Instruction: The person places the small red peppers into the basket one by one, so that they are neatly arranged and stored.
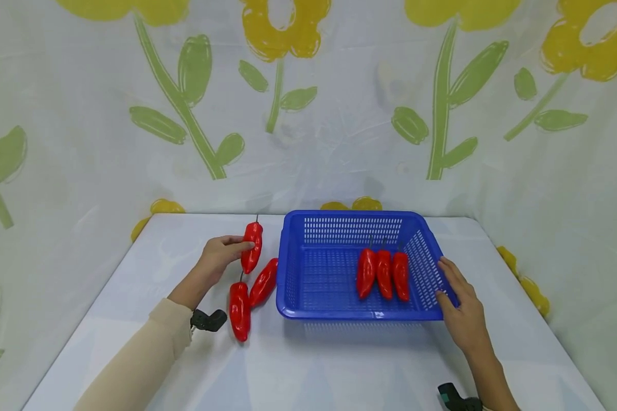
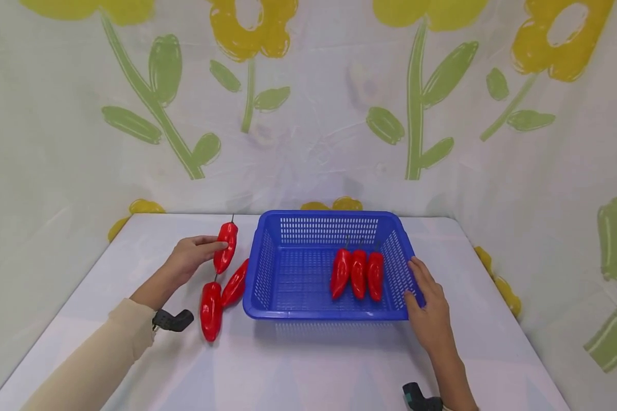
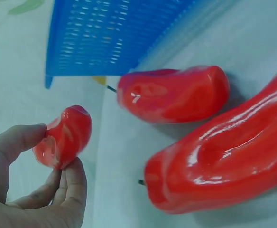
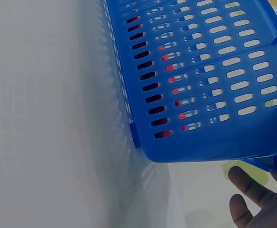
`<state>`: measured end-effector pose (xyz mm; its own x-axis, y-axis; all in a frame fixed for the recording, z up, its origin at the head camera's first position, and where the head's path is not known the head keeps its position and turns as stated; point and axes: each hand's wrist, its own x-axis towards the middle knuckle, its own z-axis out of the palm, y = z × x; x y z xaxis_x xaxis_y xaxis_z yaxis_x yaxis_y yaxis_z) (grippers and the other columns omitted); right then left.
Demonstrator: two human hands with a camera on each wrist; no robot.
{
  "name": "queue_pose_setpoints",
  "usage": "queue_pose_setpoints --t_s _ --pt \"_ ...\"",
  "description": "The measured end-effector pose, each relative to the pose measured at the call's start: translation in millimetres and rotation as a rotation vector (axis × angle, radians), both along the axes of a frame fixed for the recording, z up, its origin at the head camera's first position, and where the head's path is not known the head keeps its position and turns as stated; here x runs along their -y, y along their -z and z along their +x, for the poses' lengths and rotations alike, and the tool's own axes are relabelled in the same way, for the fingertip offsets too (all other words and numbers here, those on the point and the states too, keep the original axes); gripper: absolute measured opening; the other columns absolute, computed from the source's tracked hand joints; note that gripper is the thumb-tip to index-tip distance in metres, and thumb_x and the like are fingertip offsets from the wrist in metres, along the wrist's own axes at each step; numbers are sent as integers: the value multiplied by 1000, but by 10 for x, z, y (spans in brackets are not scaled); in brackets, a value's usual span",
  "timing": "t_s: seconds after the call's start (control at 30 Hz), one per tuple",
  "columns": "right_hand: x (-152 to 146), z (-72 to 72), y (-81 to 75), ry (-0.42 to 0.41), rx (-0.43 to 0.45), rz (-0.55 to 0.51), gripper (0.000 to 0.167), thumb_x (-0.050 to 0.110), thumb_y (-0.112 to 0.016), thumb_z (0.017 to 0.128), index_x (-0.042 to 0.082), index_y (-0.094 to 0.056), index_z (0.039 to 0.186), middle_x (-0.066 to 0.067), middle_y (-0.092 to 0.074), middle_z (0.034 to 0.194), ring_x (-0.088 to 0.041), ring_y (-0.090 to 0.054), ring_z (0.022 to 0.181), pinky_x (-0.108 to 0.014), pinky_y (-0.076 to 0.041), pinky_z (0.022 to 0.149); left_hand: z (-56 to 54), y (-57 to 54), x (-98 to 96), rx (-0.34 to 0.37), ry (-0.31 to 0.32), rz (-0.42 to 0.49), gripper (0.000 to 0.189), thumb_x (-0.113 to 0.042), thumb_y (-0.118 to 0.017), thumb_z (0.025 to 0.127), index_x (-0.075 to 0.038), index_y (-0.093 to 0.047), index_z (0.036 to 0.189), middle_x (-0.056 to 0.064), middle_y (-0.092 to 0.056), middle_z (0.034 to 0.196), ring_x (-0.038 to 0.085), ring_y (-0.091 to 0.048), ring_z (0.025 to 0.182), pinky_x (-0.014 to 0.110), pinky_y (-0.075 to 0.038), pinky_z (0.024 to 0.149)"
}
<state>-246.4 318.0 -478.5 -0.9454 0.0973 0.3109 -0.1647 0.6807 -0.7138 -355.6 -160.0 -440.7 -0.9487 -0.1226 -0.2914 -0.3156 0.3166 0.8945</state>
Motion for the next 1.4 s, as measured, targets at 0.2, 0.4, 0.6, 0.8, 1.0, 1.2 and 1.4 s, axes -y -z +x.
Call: queue_pose_setpoints --t_s 0.2,0.4,0.6,0.8,1.0,1.2,1.4 --pt "2 -12 -4 1 -1 3 59 11 -47 101 22 -33 158 -2 -26 164 -41 -23 146 -78 -28 100 89 -150 43 -43 16 85 66 -29 -72 93 1 -44 145 21 -48 142 36 -47 131 49 -42 109" --pt "10 -24 -14 1 2 6 59 11 -47 102 22 -32 158 -4 -26 164 -42 -23 146 -78 -29 99 180 -307 -20 -72 54 119 68 -30 -73 92 0 -45 146 20 -49 141 34 -49 131 46 -41 109" --pt "7 -32 -10 6 10 5 59 12 -47 102 21 -32 158 -4 -25 164 -42 -23 146 -78 -28 100 234 -416 -256 -86 131 117 65 -30 -74 92 0 -49 143 19 -53 139 34 -52 129 45 -44 107" --pt "9 -32 4 8 16 10 59 11 -47 101 20 -32 158 -7 -26 164 -44 -23 146 -79 -28 98 245 -480 -517 -92 201 100 57 -28 -76 90 -1 -56 136 18 -58 134 32 -56 124 44 -48 103" --pt "10 -24 0 5 18 5 59 12 -47 102 21 -32 158 -4 -25 164 -42 -22 146 -78 -26 101 240 -525 -716 -86 261 118 54 -26 -76 89 -1 -58 134 16 -60 130 30 -61 118 45 -48 103" --pt "7 -12 -8 15 29 3 60 13 -47 102 24 -31 158 -2 -24 164 -41 -21 147 -77 -26 103 182 -540 -867 -66 285 89 53 -25 -76 89 0 -58 132 16 -61 128 30 -65 112 43 -50 101" --pt "-1 -16 -6 19 29 2 59 13 -47 102 24 -32 158 -2 -24 164 -42 -23 147 -77 -27 102 118 -537 -1022 -24 300 25 53 -23 -79 87 -1 -60 130 15 -63 126 27 -68 106 41 -53 97"
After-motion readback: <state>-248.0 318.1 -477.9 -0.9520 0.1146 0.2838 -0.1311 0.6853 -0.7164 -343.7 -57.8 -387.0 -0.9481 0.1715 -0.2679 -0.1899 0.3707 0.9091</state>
